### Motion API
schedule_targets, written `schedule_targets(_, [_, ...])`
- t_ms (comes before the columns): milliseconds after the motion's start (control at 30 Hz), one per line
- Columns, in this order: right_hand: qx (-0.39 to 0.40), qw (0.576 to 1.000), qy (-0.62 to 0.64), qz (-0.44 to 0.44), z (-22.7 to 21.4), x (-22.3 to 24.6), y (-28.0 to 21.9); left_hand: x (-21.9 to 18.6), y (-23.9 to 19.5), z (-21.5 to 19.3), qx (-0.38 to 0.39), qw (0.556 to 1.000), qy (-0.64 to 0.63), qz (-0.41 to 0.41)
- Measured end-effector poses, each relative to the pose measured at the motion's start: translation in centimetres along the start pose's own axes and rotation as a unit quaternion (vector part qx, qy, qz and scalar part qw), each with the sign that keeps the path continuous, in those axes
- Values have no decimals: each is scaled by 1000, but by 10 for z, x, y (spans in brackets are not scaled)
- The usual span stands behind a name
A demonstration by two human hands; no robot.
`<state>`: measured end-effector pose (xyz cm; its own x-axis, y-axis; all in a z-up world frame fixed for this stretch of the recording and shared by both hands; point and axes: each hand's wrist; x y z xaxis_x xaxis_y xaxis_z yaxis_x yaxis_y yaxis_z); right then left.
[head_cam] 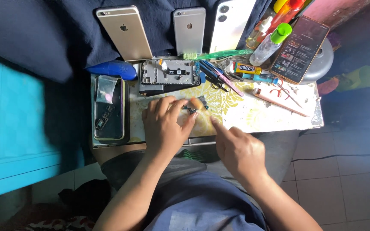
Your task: The person is repairing a small electronic component, likely a phone motherboard, on a small table. They use a toothbrush to clean the component, apply a liquid from a small bottle, and use a pink tool to scrape or clean the surface.
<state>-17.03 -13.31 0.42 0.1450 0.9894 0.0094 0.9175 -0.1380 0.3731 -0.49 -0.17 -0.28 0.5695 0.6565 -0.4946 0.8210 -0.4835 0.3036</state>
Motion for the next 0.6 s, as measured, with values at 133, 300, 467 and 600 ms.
schedule_targets(133, [-1, 1000, 2, 10, 0, -2, -2, -2, 0, -2, 9, 1000, -8, -1])
schedule_targets(300, [16, 998, 54, 19, -7, 2, 0, -1, 0, 1, -1, 1000, -16, 2])
schedule_targets(467, [-1, 1000, 23, 10, -2, 4, 1, 0, -1, 3, -13, 1000, -2, 7])
schedule_targets(600, [-2, 1000, 7, 8, 4, -3, 1, -2, 0, -2, -11, 999, -40, 11])
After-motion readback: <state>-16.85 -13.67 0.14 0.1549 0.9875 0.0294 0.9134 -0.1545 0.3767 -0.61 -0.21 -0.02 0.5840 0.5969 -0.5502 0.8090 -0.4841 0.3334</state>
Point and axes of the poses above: each hand's wrist, its own y-axis towards the middle knuckle, its own z-axis out of the palm, x = y × z, and after that the axes turned 14 degrees about -z, right-handed
